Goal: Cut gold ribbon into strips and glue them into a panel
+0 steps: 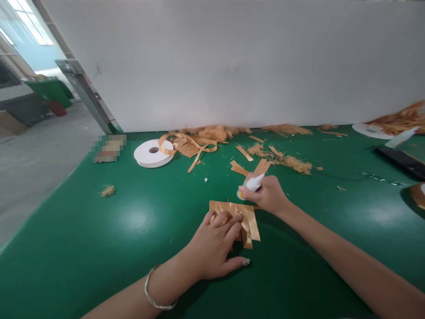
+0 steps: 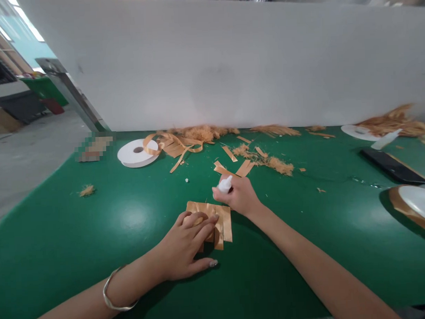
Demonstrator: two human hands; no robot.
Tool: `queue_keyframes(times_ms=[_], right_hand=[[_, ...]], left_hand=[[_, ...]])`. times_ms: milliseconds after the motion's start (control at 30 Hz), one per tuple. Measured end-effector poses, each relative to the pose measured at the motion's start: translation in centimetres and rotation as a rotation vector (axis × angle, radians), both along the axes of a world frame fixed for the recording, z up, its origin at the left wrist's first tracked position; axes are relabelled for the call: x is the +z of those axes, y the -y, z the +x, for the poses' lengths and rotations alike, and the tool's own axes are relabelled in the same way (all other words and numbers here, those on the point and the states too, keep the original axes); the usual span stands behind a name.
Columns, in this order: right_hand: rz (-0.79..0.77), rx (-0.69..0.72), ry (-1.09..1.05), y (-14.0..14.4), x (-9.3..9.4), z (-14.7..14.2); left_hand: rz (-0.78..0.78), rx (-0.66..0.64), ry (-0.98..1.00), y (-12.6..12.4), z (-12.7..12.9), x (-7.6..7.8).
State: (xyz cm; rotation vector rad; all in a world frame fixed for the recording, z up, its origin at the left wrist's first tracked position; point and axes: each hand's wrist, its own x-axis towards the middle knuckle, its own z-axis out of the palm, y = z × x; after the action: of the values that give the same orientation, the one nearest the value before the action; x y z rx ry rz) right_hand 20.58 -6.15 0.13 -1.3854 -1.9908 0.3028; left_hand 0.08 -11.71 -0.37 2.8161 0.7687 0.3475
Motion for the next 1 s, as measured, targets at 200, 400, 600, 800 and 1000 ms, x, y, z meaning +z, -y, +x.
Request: queue_keyframes(times_ms=[200,400,600,800,1000], right_hand=[[-0.038,0.022,-0.059,-0.8,0.3,-0.3],[0.000,-0.049,-0.188,-0.5,0.6,0.2],[-0.008,-0.126,-0.155,0.6,-0.4,2.1],[-0.004,-0.135,-0.139,2.4,-0.6,2.5],[-0.036,0.031,0.055,3.8,-1.0,1.6]], left_hand=[[-0.013,0.014,0.001,0.1,-0.1,0.0],[-0.007,0.034,-0.006,-0.2,-0.1,0.1],[0.017,0.102,-0.025,-1.0,0.3,0.3],[0.061,0.062,-0.027,-1.4,0.5,-0.2],[0.121,0.059,-0.050,-1.3,0.8,-0.5]])
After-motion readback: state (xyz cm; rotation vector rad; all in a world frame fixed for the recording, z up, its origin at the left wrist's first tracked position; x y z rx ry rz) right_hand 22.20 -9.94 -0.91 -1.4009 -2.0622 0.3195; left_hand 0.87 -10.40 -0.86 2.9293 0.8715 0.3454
